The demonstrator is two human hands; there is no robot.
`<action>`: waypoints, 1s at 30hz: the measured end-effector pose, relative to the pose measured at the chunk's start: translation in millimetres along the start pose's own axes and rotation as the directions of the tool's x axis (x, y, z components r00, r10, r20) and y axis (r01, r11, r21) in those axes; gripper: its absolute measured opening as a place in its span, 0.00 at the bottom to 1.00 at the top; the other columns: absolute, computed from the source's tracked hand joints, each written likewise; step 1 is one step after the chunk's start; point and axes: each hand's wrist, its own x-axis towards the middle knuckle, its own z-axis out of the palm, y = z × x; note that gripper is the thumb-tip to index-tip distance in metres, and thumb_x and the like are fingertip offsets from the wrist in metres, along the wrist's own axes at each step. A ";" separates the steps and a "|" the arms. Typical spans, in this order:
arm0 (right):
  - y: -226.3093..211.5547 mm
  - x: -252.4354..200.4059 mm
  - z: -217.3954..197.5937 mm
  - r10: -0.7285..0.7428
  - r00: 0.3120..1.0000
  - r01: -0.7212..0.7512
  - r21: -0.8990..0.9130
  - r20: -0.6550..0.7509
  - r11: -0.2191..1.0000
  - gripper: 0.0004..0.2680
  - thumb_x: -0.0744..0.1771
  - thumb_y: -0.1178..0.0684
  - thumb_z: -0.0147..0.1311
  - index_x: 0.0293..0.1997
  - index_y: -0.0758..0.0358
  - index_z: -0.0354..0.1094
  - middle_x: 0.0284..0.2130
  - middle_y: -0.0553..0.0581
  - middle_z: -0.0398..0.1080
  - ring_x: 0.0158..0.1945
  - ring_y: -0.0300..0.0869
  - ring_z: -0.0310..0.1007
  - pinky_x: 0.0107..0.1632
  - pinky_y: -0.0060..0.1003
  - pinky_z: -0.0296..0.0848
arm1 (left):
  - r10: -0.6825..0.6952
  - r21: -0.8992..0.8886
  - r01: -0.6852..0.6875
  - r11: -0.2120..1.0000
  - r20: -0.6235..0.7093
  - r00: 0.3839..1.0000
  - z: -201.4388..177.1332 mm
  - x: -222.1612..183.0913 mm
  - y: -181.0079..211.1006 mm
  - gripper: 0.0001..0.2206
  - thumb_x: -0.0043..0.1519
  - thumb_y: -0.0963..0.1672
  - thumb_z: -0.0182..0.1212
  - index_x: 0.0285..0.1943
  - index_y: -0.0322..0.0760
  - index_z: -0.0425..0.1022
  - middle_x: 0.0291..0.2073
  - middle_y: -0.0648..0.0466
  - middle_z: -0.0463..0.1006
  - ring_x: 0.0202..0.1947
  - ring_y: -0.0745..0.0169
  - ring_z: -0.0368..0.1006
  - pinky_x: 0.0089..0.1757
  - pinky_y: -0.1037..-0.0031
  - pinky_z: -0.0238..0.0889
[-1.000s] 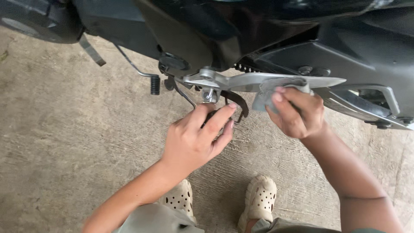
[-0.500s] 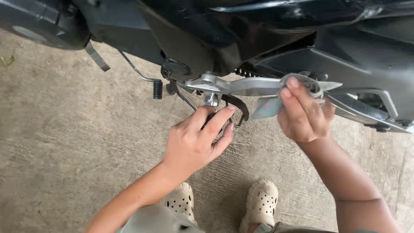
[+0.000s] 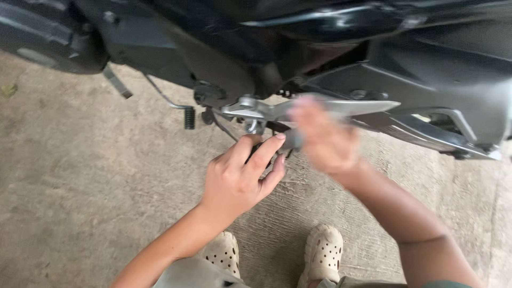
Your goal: The person cleans the side of a white motorcycle using a spray bottle and a grey cloth. They wipe the side panel, the seat, and the foot pegs, applying the cleaning liquid as needed.
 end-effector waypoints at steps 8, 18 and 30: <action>21.3 1.5 -9.3 0.131 0.968 -0.050 0.348 -0.213 0.936 0.14 0.74 0.59 0.56 0.69 0.73 0.62 0.70 0.61 0.64 0.51 0.41 0.81 0.42 0.28 0.79 | -0.008 0.012 0.008 1.000 0.008 1.000 -7.5 -2.9 1.2 0.25 0.64 0.42 0.70 0.68 0.42 0.64 0.40 0.53 0.74 0.26 0.62 0.72 0.27 0.71 0.66; 32.7 1.0 2.7 -0.075 0.969 0.111 0.142 -0.237 0.984 0.14 0.73 0.42 0.48 0.64 0.53 0.69 0.64 0.46 0.71 0.52 0.31 0.77 0.43 0.37 0.73 | -0.023 0.007 0.022 1.000 0.016 1.000 -4.4 -2.7 2.1 0.25 0.64 0.42 0.69 0.69 0.42 0.64 0.39 0.54 0.73 0.25 0.64 0.72 0.26 0.73 0.65; 31.4 -1.4 17.7 -0.285 0.915 0.215 -0.254 -0.284 0.943 0.16 0.75 0.41 0.49 0.73 0.48 0.62 0.73 0.47 0.54 0.72 0.37 0.58 0.70 0.49 0.65 | -0.027 0.006 0.027 1.000 0.026 0.999 -1.8 -5.5 -1.1 0.25 0.64 0.42 0.69 0.69 0.43 0.64 0.41 0.53 0.73 0.27 0.63 0.72 0.27 0.71 0.67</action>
